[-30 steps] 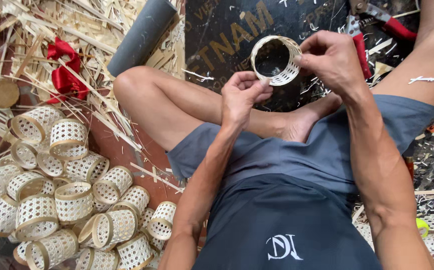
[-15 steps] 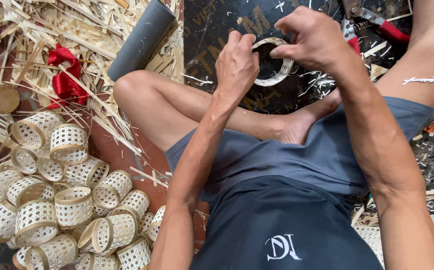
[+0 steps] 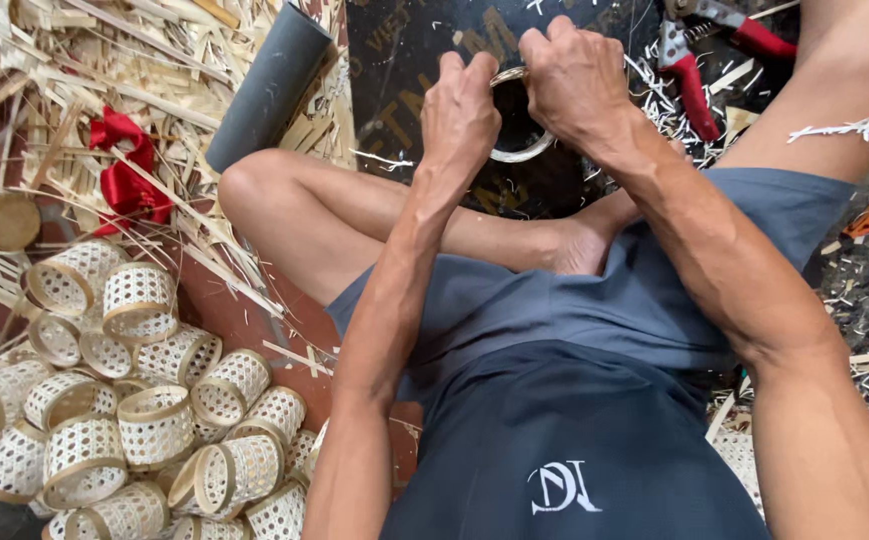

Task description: The person sits on the floor assembling woven bamboo cylinders. They cut a strip of woven bamboo mat with scissors, fit a wooden rim ring onto the edge of a woven cylinder, press the rim into place, and bend thin bamboo strips around a plastic pipe form to shape them, adding finished cylinders to a pile on the floor.

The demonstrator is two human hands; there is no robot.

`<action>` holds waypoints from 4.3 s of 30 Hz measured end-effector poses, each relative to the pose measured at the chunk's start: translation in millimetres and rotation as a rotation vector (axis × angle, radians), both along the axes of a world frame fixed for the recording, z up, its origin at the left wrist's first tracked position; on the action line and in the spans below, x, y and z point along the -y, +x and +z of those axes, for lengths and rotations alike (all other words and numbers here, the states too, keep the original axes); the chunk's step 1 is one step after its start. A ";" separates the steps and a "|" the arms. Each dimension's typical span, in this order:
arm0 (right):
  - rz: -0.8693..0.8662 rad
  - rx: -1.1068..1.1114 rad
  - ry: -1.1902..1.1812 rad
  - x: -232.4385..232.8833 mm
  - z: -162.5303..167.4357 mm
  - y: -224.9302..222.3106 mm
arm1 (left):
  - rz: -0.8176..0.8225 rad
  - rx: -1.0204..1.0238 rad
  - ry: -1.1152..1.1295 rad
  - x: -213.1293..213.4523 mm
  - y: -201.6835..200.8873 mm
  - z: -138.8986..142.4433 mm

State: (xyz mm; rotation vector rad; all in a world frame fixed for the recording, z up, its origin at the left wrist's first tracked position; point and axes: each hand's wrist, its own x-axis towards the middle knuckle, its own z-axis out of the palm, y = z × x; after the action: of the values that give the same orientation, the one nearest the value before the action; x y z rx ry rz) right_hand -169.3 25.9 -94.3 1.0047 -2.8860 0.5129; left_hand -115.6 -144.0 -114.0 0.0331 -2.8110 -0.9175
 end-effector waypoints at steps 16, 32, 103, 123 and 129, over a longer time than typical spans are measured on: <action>0.120 -0.062 0.042 16.6 -6.0 6.5 | -0.050 0.103 -0.124 -15.8 11.4 20.1; 0.083 -0.098 0.076 12.4 -8.1 11.4 | -0.044 0.057 -0.133 -19.5 14.6 19.9; -0.103 0.511 -0.702 -42.3 11.1 12.5 | 0.233 0.376 1.198 19.8 46.0 15.1; -0.002 0.074 -0.685 -53.3 48.3 82.4 | 0.000 -0.134 0.793 14.4 91.5 61.9; -0.315 0.491 -0.790 -34.4 3.2 69.1 | 0.227 0.183 1.028 17.9 69.8 23.8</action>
State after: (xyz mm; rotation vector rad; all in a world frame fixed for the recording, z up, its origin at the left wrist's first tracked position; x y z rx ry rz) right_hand -100.2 60.3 -91.1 0.3179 -2.6411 1.8608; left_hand -45.8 -161.9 -90.2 0.5686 -2.0725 -2.2235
